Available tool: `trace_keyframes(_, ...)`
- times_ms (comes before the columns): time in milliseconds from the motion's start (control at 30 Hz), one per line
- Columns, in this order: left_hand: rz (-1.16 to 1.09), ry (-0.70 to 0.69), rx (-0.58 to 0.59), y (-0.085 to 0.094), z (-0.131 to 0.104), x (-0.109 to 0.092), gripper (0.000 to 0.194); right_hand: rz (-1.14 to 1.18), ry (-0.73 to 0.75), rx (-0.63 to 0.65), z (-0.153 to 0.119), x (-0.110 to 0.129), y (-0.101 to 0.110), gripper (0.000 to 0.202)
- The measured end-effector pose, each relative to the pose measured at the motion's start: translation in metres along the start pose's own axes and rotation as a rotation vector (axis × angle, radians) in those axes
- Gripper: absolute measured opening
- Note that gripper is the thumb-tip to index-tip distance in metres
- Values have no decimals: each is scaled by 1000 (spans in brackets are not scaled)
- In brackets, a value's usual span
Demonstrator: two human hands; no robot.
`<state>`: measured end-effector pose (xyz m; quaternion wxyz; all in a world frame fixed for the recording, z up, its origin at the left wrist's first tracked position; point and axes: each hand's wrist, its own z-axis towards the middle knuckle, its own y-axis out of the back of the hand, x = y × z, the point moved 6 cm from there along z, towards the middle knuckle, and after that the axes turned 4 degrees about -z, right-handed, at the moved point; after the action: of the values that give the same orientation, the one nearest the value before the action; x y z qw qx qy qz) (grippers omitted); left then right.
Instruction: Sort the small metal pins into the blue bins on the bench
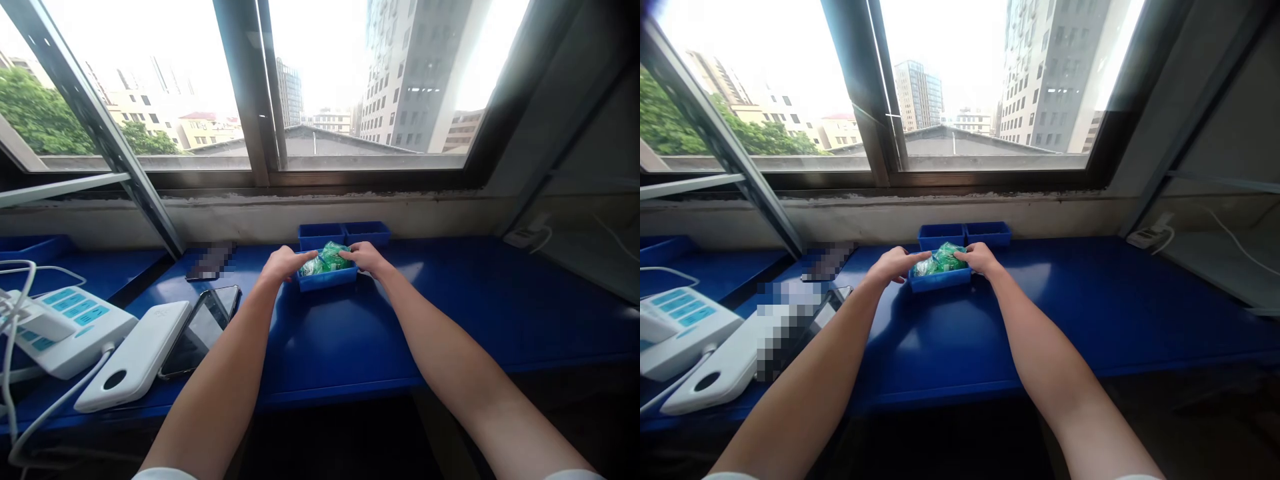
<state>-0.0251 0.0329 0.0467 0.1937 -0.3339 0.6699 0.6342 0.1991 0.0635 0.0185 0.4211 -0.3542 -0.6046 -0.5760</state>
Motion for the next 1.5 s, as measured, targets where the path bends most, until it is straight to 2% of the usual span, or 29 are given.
trace_keyframes(67, 10, -20, 25, -6, 1, 0, 70, -17, 55, -56, 4, 0, 3, 40)
trace_keyframes(100, 10, -46, -5, -6, 2, -1, 68, -29, 84, -88, 5, 0, 4, 40)
trace_keyframes(267, -51, -277, -267, 0, 0, -15, 71, -108, 227, -232, 8, 4, 14, 42)
trace_keyframes(400, -33, -404, -403, -4, -6, -18, 74, -202, 305, -246, 3, 8, 14, 41)
trace_keyframes(600, -53, -494, -449, -16, 0, -9, 77, -317, 340, -176, -4, 11, 10, 39)
trace_keyframes(767, -43, -466, -397, -20, 9, -2, 74, -366, 287, -188, -5, 10, 10, 40)
trace_keyframes(867, -16, -445, -318, -26, 13, -1, 80, -393, 195, -196, -2, 1, 10, 42)
trace_keyframes(967, -11, -472, -251, -33, 12, -4, 87, -431, 120, -180, 2, -8, 9, 53)
trace_keyframes(1133, -54, -492, -201, -36, 9, -6, 95, -472, 154, -103, 2, -6, 3, 64)
trace_keyframes(1333, -239, -539, -14, -35, 4, -7, 108, -413, 98, 42, -3, -5, -4, 103)
trace_keyframes(1500, -342, -566, 16, -37, 4, -5, 112, -403, 116, 54, -5, -6, -6, 133)
